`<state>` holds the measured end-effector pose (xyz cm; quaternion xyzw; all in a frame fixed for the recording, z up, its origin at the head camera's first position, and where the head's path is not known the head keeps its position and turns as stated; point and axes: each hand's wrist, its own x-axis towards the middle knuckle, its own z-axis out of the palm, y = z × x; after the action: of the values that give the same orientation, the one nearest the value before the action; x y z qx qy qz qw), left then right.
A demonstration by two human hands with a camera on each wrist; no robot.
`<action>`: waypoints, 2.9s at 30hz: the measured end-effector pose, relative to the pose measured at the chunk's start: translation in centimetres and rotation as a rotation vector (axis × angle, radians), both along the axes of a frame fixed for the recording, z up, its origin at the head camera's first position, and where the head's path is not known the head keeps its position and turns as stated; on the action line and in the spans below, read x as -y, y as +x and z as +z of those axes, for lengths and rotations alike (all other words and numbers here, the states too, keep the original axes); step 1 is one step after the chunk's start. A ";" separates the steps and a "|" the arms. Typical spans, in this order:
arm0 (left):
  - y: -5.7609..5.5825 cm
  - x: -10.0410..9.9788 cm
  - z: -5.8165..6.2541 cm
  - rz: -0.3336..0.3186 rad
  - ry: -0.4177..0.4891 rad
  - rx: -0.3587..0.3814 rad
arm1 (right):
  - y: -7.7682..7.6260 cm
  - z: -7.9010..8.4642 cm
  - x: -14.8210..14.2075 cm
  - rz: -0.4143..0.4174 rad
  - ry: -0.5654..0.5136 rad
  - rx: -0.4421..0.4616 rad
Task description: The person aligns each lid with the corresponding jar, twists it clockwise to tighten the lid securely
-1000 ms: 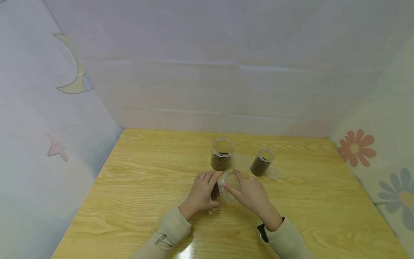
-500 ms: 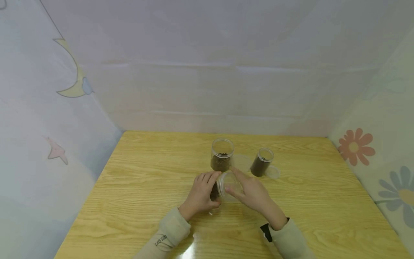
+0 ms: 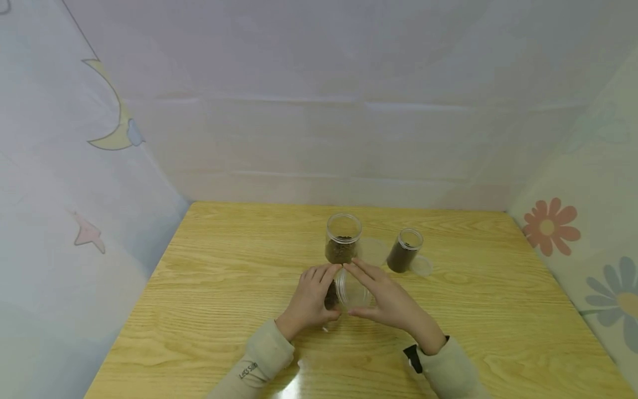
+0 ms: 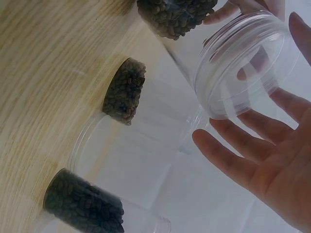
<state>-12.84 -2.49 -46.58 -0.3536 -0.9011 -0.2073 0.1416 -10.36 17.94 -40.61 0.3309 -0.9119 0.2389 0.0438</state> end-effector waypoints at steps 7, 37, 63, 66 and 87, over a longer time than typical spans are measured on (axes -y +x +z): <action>0.0 0.0 -0.1 -0.003 0.010 -0.018 | 0.2 0.1 0.4 -0.064 0.002 0.020; 0.1 -0.2 0.0 0.004 -0.010 -0.017 | 0.5 0.2 1.4 -0.279 0.049 0.040; 0.0 -0.1 -0.1 0.011 0.010 -0.016 | -0.2 0.3 -0.2 0.010 0.028 -0.084; 0.0 -0.1 -0.1 0.014 0.012 -0.013 | -0.2 0.4 0.0 -0.027 0.034 -0.062; 0.0 -0.3 -0.2 0.018 -0.001 -0.031 | 0.2 0.7 0.7 -0.228 0.089 0.035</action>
<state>-12.86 -2.24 -46.78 -0.3488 -0.9021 -0.1999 0.1572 -10.19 17.29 -39.91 0.2226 -0.9539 0.1974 0.0398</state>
